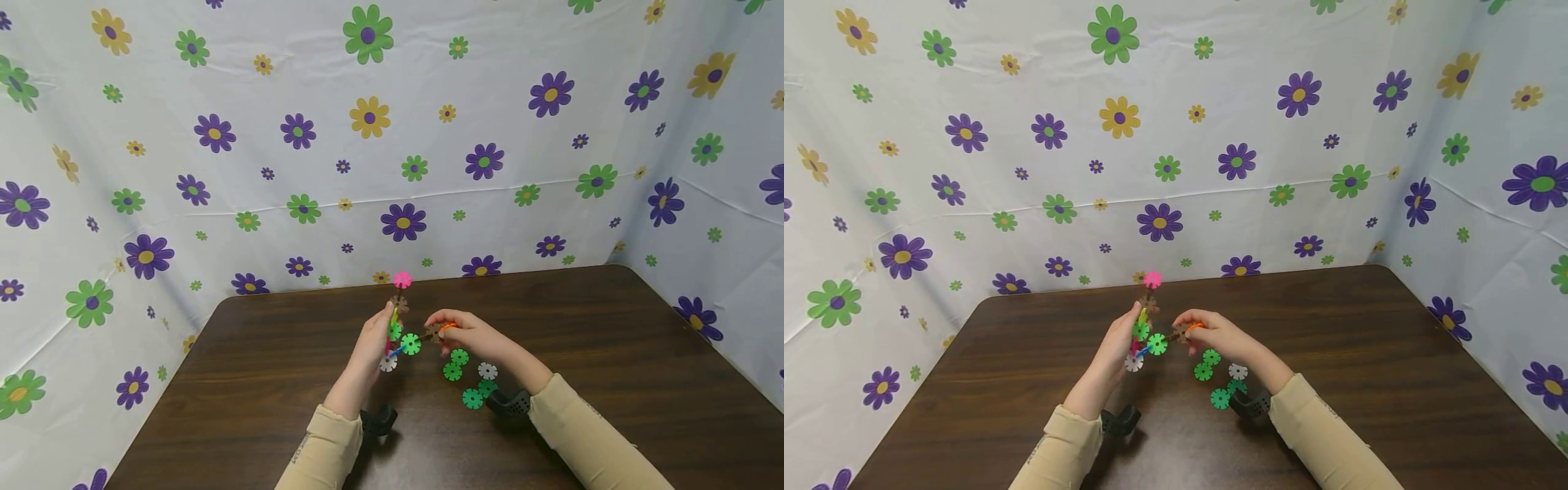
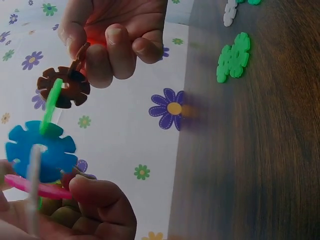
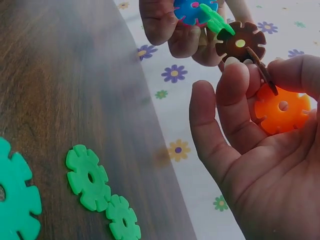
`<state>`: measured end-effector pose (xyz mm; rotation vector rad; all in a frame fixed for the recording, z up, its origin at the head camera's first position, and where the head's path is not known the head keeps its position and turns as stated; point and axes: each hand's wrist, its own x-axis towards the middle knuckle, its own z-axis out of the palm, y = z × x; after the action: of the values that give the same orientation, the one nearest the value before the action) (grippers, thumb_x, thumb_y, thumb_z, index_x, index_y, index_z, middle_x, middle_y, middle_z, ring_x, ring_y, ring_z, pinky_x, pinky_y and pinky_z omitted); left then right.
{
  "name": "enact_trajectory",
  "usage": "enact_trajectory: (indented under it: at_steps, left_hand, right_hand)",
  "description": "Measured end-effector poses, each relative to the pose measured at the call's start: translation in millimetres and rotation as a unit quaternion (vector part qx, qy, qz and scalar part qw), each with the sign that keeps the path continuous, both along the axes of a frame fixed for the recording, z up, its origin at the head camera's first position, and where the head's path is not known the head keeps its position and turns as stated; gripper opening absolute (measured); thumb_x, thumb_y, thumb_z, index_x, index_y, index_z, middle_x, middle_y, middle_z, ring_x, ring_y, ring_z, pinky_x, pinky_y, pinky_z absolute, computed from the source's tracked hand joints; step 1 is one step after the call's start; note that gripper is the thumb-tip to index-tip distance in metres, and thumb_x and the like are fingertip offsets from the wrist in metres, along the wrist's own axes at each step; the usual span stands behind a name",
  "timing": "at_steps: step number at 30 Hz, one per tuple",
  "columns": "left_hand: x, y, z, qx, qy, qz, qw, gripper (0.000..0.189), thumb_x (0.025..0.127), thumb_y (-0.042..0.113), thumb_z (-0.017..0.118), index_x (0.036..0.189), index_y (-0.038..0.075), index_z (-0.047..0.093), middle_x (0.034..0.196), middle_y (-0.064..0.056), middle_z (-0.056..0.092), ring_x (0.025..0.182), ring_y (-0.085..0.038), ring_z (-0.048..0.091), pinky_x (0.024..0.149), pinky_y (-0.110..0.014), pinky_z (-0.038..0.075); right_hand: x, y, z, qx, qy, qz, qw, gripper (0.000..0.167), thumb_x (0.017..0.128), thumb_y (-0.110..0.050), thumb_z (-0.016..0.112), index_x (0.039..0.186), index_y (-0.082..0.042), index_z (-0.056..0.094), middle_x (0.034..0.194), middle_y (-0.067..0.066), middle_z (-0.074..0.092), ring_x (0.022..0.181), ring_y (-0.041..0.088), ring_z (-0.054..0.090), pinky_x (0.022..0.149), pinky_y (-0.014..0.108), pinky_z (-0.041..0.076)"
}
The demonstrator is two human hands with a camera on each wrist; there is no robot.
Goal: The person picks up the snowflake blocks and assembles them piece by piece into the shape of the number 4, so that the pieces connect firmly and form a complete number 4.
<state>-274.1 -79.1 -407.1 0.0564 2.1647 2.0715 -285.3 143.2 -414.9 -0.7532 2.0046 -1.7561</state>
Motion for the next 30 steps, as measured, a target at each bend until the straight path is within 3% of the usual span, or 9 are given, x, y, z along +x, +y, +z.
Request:
enact_trajectory:
  at_steps: [3,8,12,15,17,19,22,27,30]
  left_hand:
    - [-0.3,-0.5,0.1,-0.003,-0.003,-0.001,1.0000,0.057,0.103,0.047,0.038,0.113,-0.005,0.059,0.094,-0.013,0.059,0.089,-0.023,0.055,0.088,-0.042,0.043]
    - [-0.5,-0.8,-0.5,-0.002,-0.002,-0.012,0.9999,0.065,0.103,0.048,0.037,0.118,-0.011,0.057,0.120,-0.023,0.057,0.115,-0.036,0.050,0.103,-0.054,0.031]
    - [-1.1,-0.2,-1.0,0.008,-0.004,-0.018,0.9998,0.062,0.104,0.046,0.036,0.114,-0.011,0.058,0.103,-0.015,0.065,0.104,-0.029,0.055,0.103,-0.054,0.030]
    - [-1.0,-0.3,-0.5,0.015,0.000,-0.020,0.9997,0.061,0.104,0.045,0.036,0.129,-0.008,0.052,0.110,-0.017,0.066,0.111,-0.027,0.054,0.107,-0.057,0.025]
    - [-1.1,0.1,0.1,0.018,-0.007,-0.019,0.9996,0.061,0.103,0.046,0.038,0.137,-0.004,0.047,0.124,-0.019,0.060,0.110,-0.029,0.053,0.101,-0.054,0.035]
    - [-1.2,0.6,0.7,0.031,-0.015,-0.023,0.9991,0.064,0.102,0.050,0.039,0.141,0.000,0.045,0.134,-0.022,0.050,0.101,-0.029,0.055,0.087,-0.045,0.048]
    - [-1.2,1.4,1.5,0.063,-0.022,-0.033,0.9972,0.064,0.100,0.052,0.042,0.142,0.004,0.044,0.136,-0.020,0.044,0.085,-0.024,0.057,0.060,-0.031,0.051]
    - [0.2,2.5,1.4,0.089,-0.007,-0.049,0.9948,0.064,0.098,0.050,0.047,0.139,0.001,0.044,0.130,-0.018,0.050,0.087,-0.026,0.065,0.059,-0.030,0.052]
    - [0.9,4.7,-0.5,0.096,-0.008,-0.066,0.9931,0.055,0.097,0.044,0.053,0.127,-0.001,0.052,0.125,-0.017,0.056,0.089,-0.025,0.066,0.062,-0.032,0.053]
  right_hand:
    - [-0.8,0.5,-1.1,-0.007,-0.004,0.000,1.0000,0.031,0.099,-0.002,0.040,0.127,0.011,0.046,0.090,0.013,0.052,0.074,0.020,0.055,0.075,0.043,0.054]
    - [-1.7,1.3,-1.5,-0.032,-0.014,-0.003,0.9994,0.032,0.100,-0.002,0.039,0.127,0.013,0.044,0.094,0.014,0.051,0.073,0.019,0.055,0.072,0.034,0.054]
    - [-1.3,2.2,-0.3,-0.042,-0.017,-0.018,0.9988,0.031,0.100,-0.003,0.039,0.127,0.012,0.044,0.100,0.016,0.050,0.073,0.018,0.055,0.072,0.032,0.054]
    - [-1.7,3.3,-0.3,-0.044,-0.013,-0.032,0.9984,0.031,0.100,-0.003,0.040,0.127,0.011,0.045,0.103,0.019,0.050,0.073,0.018,0.054,0.072,0.032,0.055]
    - [-2.3,4.3,-0.4,-0.043,-0.007,-0.040,0.9982,0.032,0.100,-0.003,0.041,0.127,0.012,0.045,0.103,0.021,0.050,0.073,0.018,0.054,0.071,0.032,0.054]
    - [-2.9,5.2,-0.6,-0.044,0.001,-0.049,0.9978,0.032,0.099,-0.003,0.041,0.127,0.012,0.045,0.101,0.021,0.051,0.072,0.018,0.054,0.071,0.032,0.054]
    - [-3.9,6.5,-0.4,-0.055,0.008,-0.062,0.9965,0.032,0.099,-0.003,0.040,0.127,0.013,0.044,0.096,0.018,0.051,0.071,0.018,0.054,0.071,0.033,0.054]
    - [-4.5,7.2,2.1,-0.091,0.012,-0.089,0.9917,0.030,0.099,-0.002,0.041,0.125,0.012,0.045,0.091,0.012,0.050,0.068,0.017,0.054,0.072,0.034,0.055]
    - [-3.3,7.5,4.3,-0.103,0.016,-0.101,0.9894,0.030,0.099,-0.002,0.041,0.126,0.013,0.044,0.091,0.011,0.050,0.069,0.020,0.054,0.071,0.032,0.054]
